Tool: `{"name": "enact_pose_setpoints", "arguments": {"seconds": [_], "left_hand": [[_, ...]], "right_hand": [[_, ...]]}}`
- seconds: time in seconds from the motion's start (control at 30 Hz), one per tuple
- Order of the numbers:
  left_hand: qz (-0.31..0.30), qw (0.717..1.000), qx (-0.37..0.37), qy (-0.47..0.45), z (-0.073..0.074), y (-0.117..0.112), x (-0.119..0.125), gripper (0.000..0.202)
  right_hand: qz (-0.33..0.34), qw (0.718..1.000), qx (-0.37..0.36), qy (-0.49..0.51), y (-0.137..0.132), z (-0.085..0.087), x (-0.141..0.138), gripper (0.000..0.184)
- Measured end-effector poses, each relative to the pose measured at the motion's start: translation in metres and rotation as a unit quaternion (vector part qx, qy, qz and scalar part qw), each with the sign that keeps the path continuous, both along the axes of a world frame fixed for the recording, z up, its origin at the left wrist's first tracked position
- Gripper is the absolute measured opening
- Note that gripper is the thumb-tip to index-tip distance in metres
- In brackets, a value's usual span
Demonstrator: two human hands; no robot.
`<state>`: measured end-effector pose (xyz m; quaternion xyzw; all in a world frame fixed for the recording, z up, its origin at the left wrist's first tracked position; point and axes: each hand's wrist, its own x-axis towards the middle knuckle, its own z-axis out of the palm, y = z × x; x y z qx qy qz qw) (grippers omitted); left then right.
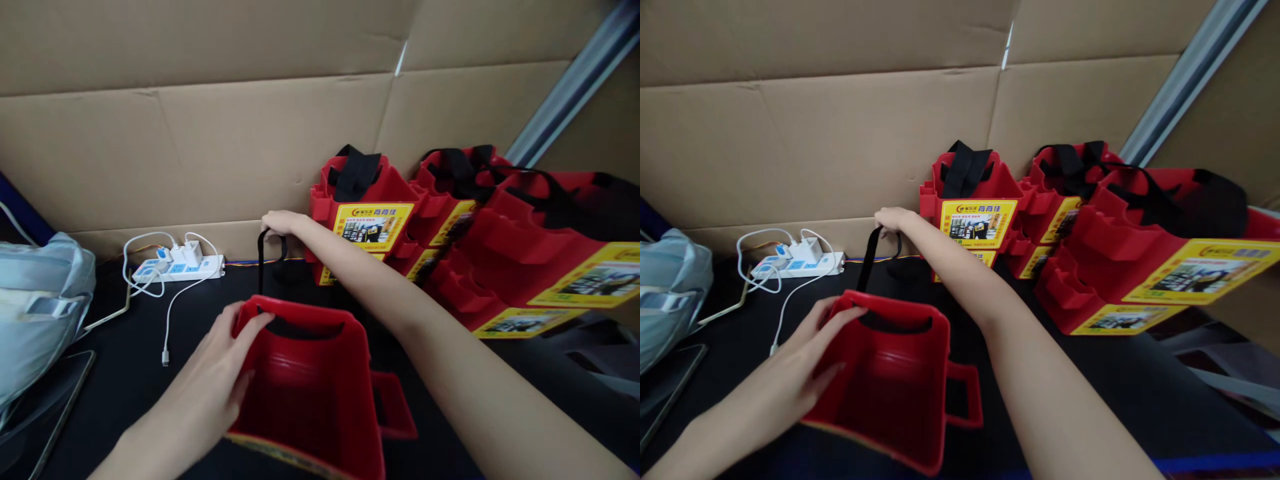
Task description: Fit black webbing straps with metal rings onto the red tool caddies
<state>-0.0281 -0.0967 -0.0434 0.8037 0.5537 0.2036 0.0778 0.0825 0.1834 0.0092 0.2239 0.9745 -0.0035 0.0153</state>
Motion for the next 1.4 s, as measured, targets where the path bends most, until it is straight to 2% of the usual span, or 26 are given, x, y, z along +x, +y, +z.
{"name": "enact_pose_setpoints", "arguments": {"seconds": [0.1, 0.2, 0.3, 0.4, 0.47, 0.5, 0.57, 0.6, 0.67, 0.7, 0.73, 0.77, 0.87, 0.97, 1.07, 1.17, 1.23, 1.3, 1.4], "left_hand": [[0.029, 0.999, 0.021, 0.008, -0.006, -0.013, 0.006, 0.061], [0.035, 0.999, 0.028, 0.010, -0.005, -0.019, 0.010, 0.056], [0.036, 0.998, 0.047, -0.007, 0.006, -0.017, 0.001, 0.053], [0.076, 0.989, 0.114, -0.058, 0.026, -0.002, -0.026, 0.054], [0.085, 0.981, 0.147, -0.091, 0.041, 0.019, -0.044, 0.047], [0.071, 0.979, 0.165, -0.099, 0.048, 0.032, -0.050, 0.041], [0.022, 0.980, 0.180, -0.085, 0.060, 0.066, -0.050, 0.031], [-0.017, 0.982, 0.169, -0.082, 0.063, 0.084, -0.043, 0.029], [-0.131, 0.986, 0.078, -0.067, 0.060, 0.123, -0.019, 0.029], [-0.171, 0.984, 0.005, -0.044, 0.054, 0.141, -0.004, 0.029], [-0.181, 0.981, -0.071, -0.009, 0.045, 0.158, 0.012, 0.029], [-0.152, 0.979, -0.129, 0.035, 0.032, 0.173, 0.026, 0.028], [-0.066, 0.988, -0.127, 0.060, -0.014, 0.204, 0.049, 0.035], [0.021, 0.994, -0.098, 0.052, -0.051, 0.214, 0.041, 0.044], [0.060, 0.993, -0.091, 0.034, -0.068, 0.210, 0.019, 0.047], [0.051, 0.993, -0.108, 0.019, -0.072, 0.202, -0.001, 0.047], [0.048, 0.993, -0.109, 0.013, -0.067, 0.195, -0.008, 0.049], [0.045, 0.994, -0.095, 0.007, -0.055, 0.189, -0.012, 0.049], [0.005, 0.997, -0.075, -0.003, -0.025, 0.177, -0.015, 0.041]], "right_hand": [[-0.022, 1.000, 0.022, -0.002, 0.003, -0.004, 0.000, 0.017], [-0.020, 0.999, 0.031, 0.004, -0.009, -0.012, -0.007, 0.020], [-0.012, 0.999, 0.031, 0.014, -0.031, -0.014, -0.004, 0.036], [0.024, 0.996, 0.006, 0.085, -0.063, -0.011, 0.032, 0.054], [0.017, 0.989, -0.048, 0.136, -0.089, -0.013, 0.075, 0.044], [-0.022, 0.988, -0.080, 0.134, -0.102, -0.017, 0.100, 0.035], [-0.205, 0.964, -0.077, 0.148, -0.127, -0.028, 0.146, 0.023], [-0.247, 0.956, -0.069, 0.144, -0.138, -0.036, 0.166, 0.022], [-0.298, 0.943, -0.058, 0.138, -0.156, -0.053, 0.194, 0.024], [-0.312, 0.939, -0.053, 0.135, -0.161, -0.062, 0.202, 0.025], [-0.324, 0.935, -0.049, 0.134, -0.165, -0.070, 0.207, 0.025], [-0.333, 0.932, -0.044, 0.133, -0.168, -0.078, 0.208, 0.025], [-0.330, 0.934, -0.029, 0.136, -0.164, -0.098, 0.205, 0.024], [-0.295, 0.945, -0.019, 0.143, -0.149, -0.114, 0.197, 0.024], [-0.244, 0.958, -0.020, 0.149, -0.132, -0.129, 0.182, 0.024], [-0.178, 0.972, -0.030, 0.152, -0.119, -0.141, 0.154, 0.025], [-0.132, 0.979, -0.040, 0.153, -0.113, -0.143, 0.130, 0.029], [-0.094, 0.982, -0.051, 0.155, -0.108, -0.138, 0.107, 0.031], [-0.080, 0.982, -0.058, 0.163, -0.103, -0.115, 0.094, 0.028]]}}
